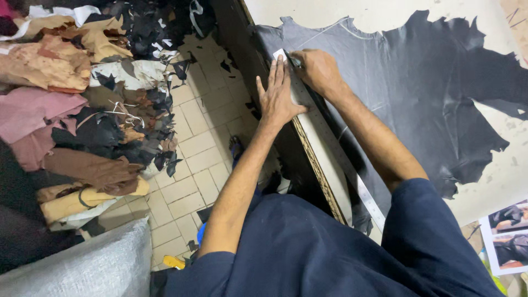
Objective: The person lays out a large piece of black fabric on a work table, places a printed reference sheet and a cardboard pattern on top, and uses a ruler and cutting tool to trace and cut the fabric into a garment shape.
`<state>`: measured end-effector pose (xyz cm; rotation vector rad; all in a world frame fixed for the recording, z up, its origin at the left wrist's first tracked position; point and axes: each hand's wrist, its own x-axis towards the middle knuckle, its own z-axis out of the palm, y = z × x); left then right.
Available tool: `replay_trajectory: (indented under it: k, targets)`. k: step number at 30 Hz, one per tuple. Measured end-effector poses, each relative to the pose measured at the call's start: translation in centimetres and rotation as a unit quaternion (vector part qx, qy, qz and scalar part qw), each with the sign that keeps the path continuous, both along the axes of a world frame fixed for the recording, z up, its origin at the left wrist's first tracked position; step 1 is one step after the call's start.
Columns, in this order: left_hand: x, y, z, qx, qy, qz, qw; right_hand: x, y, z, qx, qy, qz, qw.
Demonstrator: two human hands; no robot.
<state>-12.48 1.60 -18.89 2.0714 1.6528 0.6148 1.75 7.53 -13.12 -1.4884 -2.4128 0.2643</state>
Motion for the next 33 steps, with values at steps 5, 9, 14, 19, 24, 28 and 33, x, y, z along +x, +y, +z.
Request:
replay_trajectory:
  k: [5, 9, 14, 19, 24, 28, 33]
  targets:
    - [-0.1, 0.2, 0.6, -0.05, 0.032, -0.006, 0.998, 0.0, 0.6, 0.0, -0.013, 0.003, 0.003, 1.0]
    - [0.0, 0.5, 0.2, -0.053, 0.046, -0.01, 0.997, 0.1, 0.7, -0.3, -0.035, 0.015, 0.011, 0.999]
    - [-0.1, 1.2, -0.9, -0.034, 0.045, -0.014, 0.998, 2.2, -3.2, -0.3, -0.054, 0.023, 0.008, 0.998]
    - [0.2, 1.4, -1.7, -0.069, 0.04, -0.012, 0.997, 8.3, -15.5, 1.4, -0.118, 0.011, -0.008, 0.993]
    - [0.2, 1.3, -1.9, -0.06, 0.033, -0.02, 0.997, 11.6, -23.6, 2.3, -0.195, -0.046, -0.062, 0.978]
    - [0.2, 1.4, -1.8, -0.098, 0.054, -0.027, 0.993, 12.1, -24.5, 2.1, -0.214, -0.047, -0.07, 0.973]
    - [0.2, 2.1, -1.3, -0.118, 0.074, -0.028, 0.99, 12.5, -24.3, 1.7, -0.196, -0.037, -0.063, 0.978]
